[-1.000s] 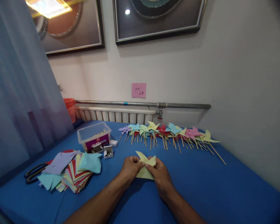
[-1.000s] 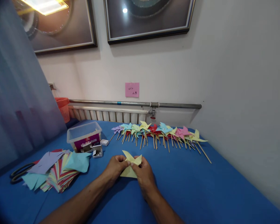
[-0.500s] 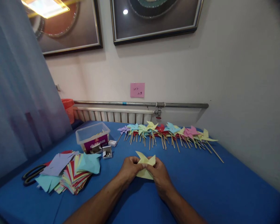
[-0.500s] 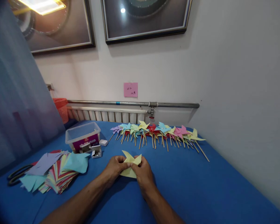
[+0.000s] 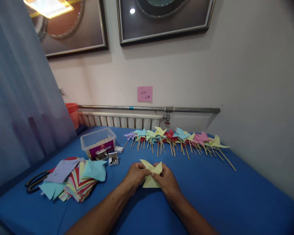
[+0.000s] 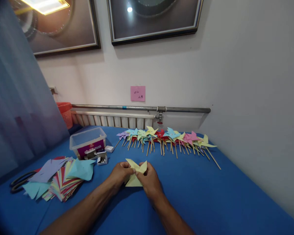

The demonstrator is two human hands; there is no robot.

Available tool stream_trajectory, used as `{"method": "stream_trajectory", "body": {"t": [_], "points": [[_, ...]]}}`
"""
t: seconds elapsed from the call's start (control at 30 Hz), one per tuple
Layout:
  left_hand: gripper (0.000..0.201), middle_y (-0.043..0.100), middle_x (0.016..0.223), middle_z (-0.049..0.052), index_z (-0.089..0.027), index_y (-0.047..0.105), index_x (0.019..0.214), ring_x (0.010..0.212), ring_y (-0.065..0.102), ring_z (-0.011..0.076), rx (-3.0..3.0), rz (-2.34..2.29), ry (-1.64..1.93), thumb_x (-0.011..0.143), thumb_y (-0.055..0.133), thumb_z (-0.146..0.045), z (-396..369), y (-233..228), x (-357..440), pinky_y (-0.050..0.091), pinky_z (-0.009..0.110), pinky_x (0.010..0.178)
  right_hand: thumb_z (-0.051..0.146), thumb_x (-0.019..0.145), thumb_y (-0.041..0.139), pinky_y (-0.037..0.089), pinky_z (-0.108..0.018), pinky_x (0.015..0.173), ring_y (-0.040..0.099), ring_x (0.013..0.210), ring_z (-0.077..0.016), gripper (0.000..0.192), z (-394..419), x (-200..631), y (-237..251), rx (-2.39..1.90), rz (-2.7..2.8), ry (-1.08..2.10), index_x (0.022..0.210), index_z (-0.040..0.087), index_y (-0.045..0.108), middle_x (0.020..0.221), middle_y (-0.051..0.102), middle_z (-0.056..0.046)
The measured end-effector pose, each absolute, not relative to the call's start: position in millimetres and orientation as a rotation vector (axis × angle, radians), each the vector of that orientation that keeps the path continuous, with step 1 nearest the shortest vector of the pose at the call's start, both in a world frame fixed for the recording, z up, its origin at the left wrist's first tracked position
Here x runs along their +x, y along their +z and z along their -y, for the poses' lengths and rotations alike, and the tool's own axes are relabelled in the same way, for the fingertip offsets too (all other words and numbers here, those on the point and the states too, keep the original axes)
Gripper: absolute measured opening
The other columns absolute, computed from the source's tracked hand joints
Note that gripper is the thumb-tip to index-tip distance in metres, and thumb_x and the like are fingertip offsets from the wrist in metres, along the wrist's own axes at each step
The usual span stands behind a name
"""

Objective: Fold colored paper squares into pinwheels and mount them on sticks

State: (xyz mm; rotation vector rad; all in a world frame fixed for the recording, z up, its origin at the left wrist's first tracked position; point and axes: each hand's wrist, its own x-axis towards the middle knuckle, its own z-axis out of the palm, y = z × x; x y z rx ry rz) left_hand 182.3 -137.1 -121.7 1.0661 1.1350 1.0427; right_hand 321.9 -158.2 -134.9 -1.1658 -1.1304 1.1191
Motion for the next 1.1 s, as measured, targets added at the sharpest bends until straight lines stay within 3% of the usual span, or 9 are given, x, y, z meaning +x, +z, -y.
{"method": "stream_trajectory", "body": {"t": [0.17,0.27,0.33,0.43,0.6,0.73,0.9,1.0,1.1], "points": [[0.023,0.057,0.050,-0.002,-0.017,0.054,0.059,0.043,0.048,0.0104,0.917,-1.087,1.131,0.054,0.076,-0.022,135.8,-120.0,180.0,0.036,0.024,0.048,0.035,0.064,0.072,0.054,-0.035,0.072,0.071,0.078,-0.0245,0.053,162.0,317.6,-130.2,-1.044,1.106,1.176,0.112,0.021,0.055,0.092,0.075,-0.007],[0.022,0.059,0.052,-0.001,-0.018,0.053,0.060,0.046,0.051,0.0115,0.821,-1.050,1.191,0.055,0.074,-0.022,134.5,-118.2,177.8,0.039,0.024,0.050,0.030,0.068,0.068,0.055,-0.038,0.079,0.070,0.085,-0.0229,0.068,169.4,315.1,-129.1,-1.075,1.218,1.053,0.132,0.023,0.046,0.113,0.071,-0.009],[0.022,0.059,0.054,0.000,-0.017,0.053,0.061,0.048,0.053,0.0122,0.775,-1.021,1.223,0.055,0.074,-0.021,134.2,-117.0,176.7,0.041,0.025,0.052,0.026,0.069,0.067,0.053,-0.040,0.089,0.069,0.096,-0.0229,0.069,174.8,313.5,-130.1,-1.119,1.339,0.941,0.135,0.025,0.045,0.123,0.067,-0.009],[0.024,0.057,0.054,-0.002,-0.018,0.051,0.061,0.050,0.054,0.0122,0.713,-0.985,1.285,0.055,0.074,-0.019,134.8,-116.1,176.4,0.043,0.025,0.055,0.023,0.070,0.067,0.049,-0.042,0.100,0.065,0.110,-0.0252,0.058,180.5,311.2,-131.8,-1.192,1.502,0.775,0.126,0.026,0.053,0.124,0.065,-0.007],[0.024,0.054,0.054,-0.003,-0.018,0.050,0.060,0.051,0.052,0.0116,0.684,-0.950,1.295,0.056,0.074,-0.018,136.4,-115.7,178.3,0.042,0.024,0.054,0.019,0.070,0.068,0.046,-0.043,0.104,0.059,0.121,-0.0281,0.039,181.9,310.1,-131.1,-1.231,1.650,0.549,0.107,0.026,0.062,0.130,0.059,-0.007],[0.022,0.055,0.053,-0.002,-0.018,0.051,0.057,0.049,0.050,0.0101,0.725,-0.933,1.271,0.054,0.073,-0.018,136.8,-113.9,179.2,0.039,0.023,0.051,0.030,0.085,0.061,0.045,-0.044,0.104,0.058,0.122,-0.0285,0.013,181.1,313.4,-129.1,-1.220,1.653,0.486,0.096,0.026,0.067,0.136,0.054,-0.010],[0.015,0.055,0.048,-0.001,-0.017,0.056,0.057,0.044,0.044,0.0087,0.847,-1.039,1.210,0.053,0.071,-0.019,137.7,-113.3,180.7,0.032,0.022,0.047,0.044,0.090,0.057,0.044,-0.039,0.103,0.056,0.122,-0.0286,0.024,176.0,318.1,-127.5,-1.179,1.494,0.579,0.085,0.024,0.071,0.122,0.063,-0.011],[0.013,0.056,0.049,-0.001,-0.015,0.059,0.058,0.044,0.043,0.0083,0.918,-1.074,1.200,0.053,0.071,-0.021,139.3,-113.2,181.8,0.029,0.022,0.046,0.049,0.087,0.059,0.049,-0.034,0.088,0.063,0.096,-0.0253,0.031,171.3,319.2,-128.5,-1.182,1.396,0.690,0.075,0.023,0.068,0.098,0.069,-0.008],[0.015,0.055,0.049,-0.002,-0.015,0.061,0.059,0.044,0.043,0.0083,0.923,-1.072,1.207,0.054,0.072,-0.024,140.1,-113.5,182.4,0.030,0.022,0.047,0.050,0.082,0.061,0.047,-0.030,0.071,0.059,0.074,-0.0204,0.032,167.8,319.1,-130.6,-1.234,1.313,0.792,0.067,0.022,0.062,0.079,0.067,-0.003]]}}
